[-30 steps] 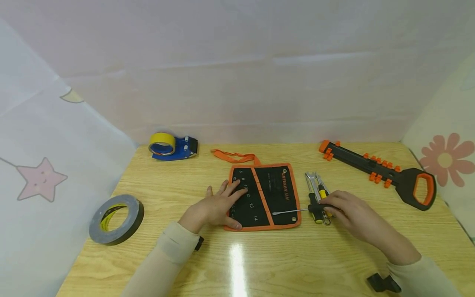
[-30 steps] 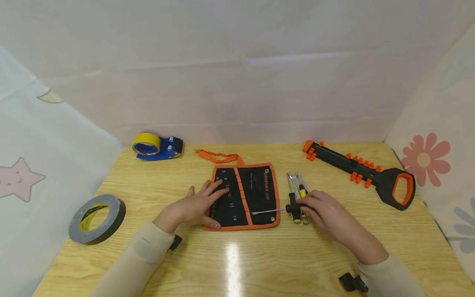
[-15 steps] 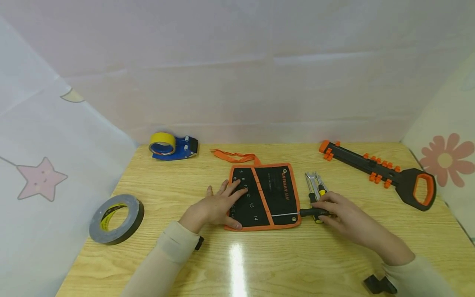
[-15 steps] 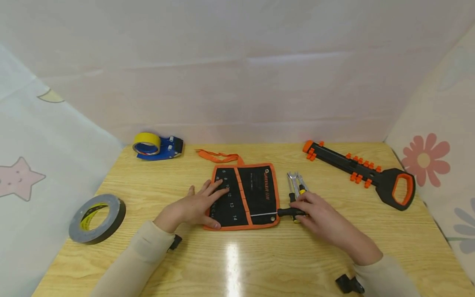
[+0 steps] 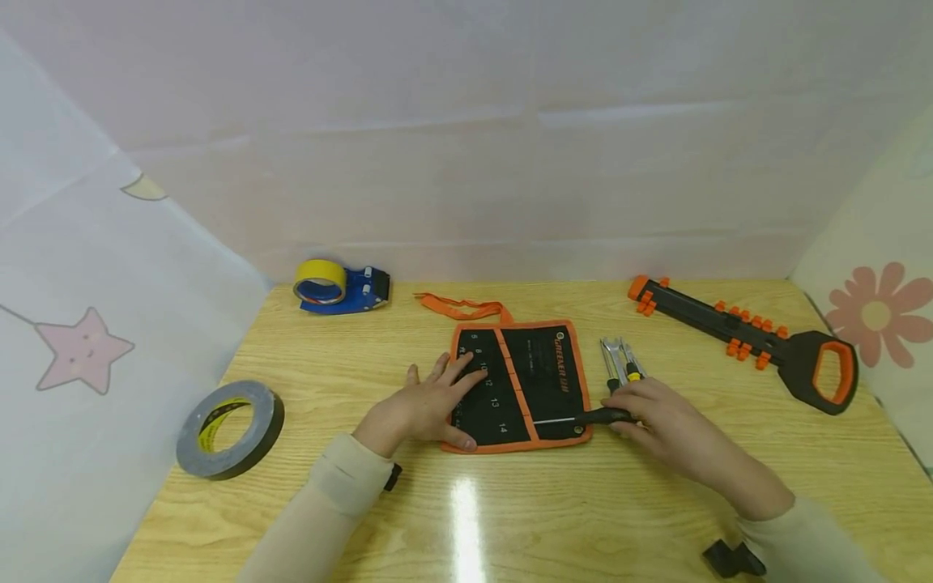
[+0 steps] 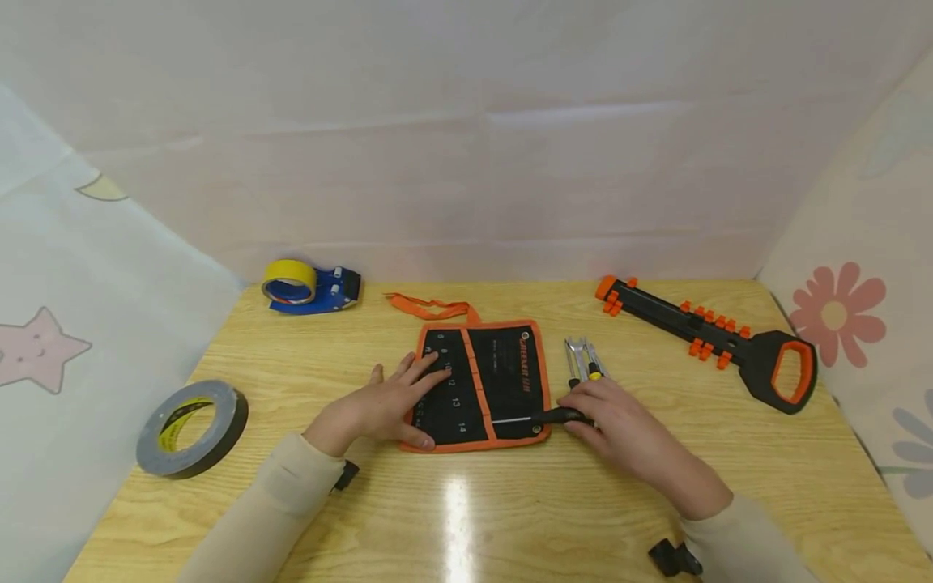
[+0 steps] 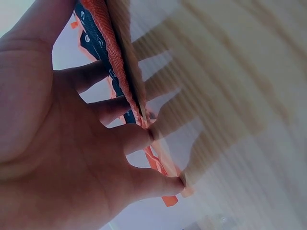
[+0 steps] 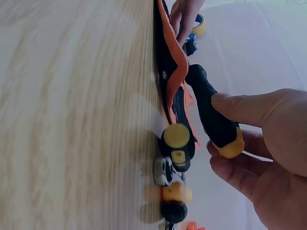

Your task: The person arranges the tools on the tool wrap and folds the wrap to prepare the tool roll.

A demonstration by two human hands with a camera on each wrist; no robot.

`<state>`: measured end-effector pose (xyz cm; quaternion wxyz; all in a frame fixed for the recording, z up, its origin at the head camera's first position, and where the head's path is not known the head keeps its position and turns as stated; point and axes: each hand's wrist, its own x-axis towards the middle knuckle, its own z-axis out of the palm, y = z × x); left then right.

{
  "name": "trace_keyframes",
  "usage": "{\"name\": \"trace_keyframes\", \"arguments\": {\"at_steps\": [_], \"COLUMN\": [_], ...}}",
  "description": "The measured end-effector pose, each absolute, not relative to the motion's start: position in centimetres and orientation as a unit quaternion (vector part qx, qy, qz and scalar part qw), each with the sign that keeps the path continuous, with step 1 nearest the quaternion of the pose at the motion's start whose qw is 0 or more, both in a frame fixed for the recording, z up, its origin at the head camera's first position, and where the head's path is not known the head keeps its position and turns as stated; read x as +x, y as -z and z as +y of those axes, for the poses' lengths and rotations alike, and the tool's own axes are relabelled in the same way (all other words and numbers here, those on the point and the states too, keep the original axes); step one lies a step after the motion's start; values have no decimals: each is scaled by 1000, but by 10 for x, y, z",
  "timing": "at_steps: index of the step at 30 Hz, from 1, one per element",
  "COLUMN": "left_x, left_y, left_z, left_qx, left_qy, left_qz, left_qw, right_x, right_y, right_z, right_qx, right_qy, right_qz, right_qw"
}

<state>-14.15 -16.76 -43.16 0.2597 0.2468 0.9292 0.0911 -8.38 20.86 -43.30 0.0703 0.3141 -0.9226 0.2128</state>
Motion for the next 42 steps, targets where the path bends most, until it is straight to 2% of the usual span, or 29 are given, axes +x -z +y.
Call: {"name": "trace_keyframes", "arguments": {"at_steps": [12,25,37,42], "left_x": [-141,-141,-141,-142], "left_y": [432,432,432,434], "left_z": [-167,-167,-167,-167], "left_qx": [247,243,243,244], "left_qy": [-90,-96,-95,-92], "left_qz": [929,929,928,930], "left_qw": [261,262,264,260], "right_x": [-89,-89,-92,-92], "right_y": [438,440,448,450], "right_z": [191,175,163,163], "right_qx": [333,328,333,336], "right_qy": [-253,-203,-217,-215], "right_qz": [-907,-922,-918,-917], "right_qw": [47,43,12,16]}}
